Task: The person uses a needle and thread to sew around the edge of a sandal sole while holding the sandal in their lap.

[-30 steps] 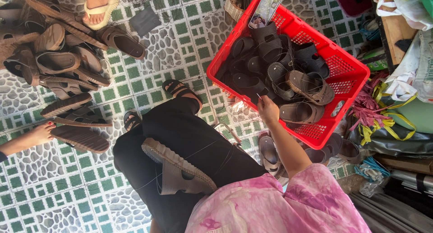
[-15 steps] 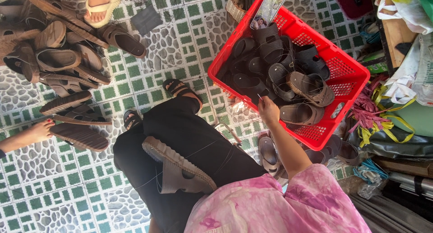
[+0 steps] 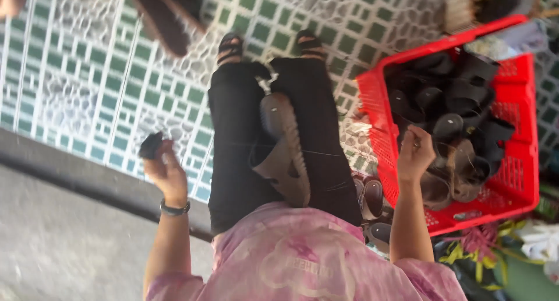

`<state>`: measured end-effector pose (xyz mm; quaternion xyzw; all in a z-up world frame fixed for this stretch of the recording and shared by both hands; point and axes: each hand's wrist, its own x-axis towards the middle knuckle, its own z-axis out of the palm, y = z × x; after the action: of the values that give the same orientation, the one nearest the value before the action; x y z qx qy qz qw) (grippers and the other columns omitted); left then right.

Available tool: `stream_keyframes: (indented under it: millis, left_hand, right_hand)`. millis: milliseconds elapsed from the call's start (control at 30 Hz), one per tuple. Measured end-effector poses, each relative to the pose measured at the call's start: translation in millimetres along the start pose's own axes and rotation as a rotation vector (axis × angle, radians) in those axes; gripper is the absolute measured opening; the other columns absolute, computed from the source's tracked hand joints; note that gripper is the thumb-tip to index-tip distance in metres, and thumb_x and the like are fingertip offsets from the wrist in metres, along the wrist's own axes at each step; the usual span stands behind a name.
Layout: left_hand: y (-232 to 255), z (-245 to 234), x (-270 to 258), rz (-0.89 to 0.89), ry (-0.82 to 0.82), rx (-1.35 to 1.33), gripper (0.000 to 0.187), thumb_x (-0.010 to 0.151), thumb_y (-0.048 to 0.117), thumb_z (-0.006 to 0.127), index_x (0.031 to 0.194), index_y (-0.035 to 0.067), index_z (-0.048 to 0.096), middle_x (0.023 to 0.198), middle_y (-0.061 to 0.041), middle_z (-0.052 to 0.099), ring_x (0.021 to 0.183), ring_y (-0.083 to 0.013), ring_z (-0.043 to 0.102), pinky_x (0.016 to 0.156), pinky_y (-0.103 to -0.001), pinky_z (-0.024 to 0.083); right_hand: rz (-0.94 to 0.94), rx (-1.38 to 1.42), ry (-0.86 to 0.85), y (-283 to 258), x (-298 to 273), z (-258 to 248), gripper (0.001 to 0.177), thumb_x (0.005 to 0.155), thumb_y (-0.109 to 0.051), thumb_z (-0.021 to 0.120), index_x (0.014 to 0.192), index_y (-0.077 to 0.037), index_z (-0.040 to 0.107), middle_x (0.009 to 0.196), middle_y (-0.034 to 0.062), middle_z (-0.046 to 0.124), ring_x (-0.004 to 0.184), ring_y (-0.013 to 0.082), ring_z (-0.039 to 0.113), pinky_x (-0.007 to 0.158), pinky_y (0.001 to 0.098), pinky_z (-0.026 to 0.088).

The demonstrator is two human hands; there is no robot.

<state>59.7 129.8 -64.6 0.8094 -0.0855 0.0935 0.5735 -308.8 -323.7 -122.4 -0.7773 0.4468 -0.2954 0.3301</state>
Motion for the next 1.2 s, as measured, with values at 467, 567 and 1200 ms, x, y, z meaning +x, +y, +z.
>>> stream_keyframes:
  millis: [467,567,1200]
  left_hand:
    - [134,74,22,0.647,-1.013,0.325,0.042,0.091,0.033,0.071,0.056,0.008,0.068,0.1,-0.004,0.058,0.123,-0.032,0.052,0.097,-0.052,0.046]
    - [192,76,67,-0.249,-1.339,-0.521,0.046,0.097,0.033,0.056,0.077,-0.001,0.078,0.125,-0.019,0.058,0.137,-0.0421,0.043,0.111,-0.05,0.039]
    - [145,79,34,0.218,-0.831,-0.038,0.059,0.084,0.028,0.085,0.13,0.003,0.057,0.121,-0.013,0.066,0.117,-0.0319,0.063,0.104,-0.043,0.048]
  right_hand:
    - [-0.745,-0.016,-0.649,-239,-1,57,0.023,0.089,-0.016,0.075,0.111,-0.014,0.076,0.077,0.0009,0.071,0.061,0.0168,0.067,0.057,0.0275,0.056]
    - [-1.035,-0.12,-0.636,-269,27,65,0.032,0.094,-0.017,0.069,0.125,-0.014,0.072,0.063,-0.0015,0.06,0.05,0.0142,0.058,0.05,0.0262,0.055]
    - [-0.942,-0.162,-0.819,-245,21,51,0.039,0.098,-0.013,0.053,0.133,-0.021,0.067,0.101,0.0026,0.055,0.073,0.0104,0.064,0.064,0.0276,0.058]
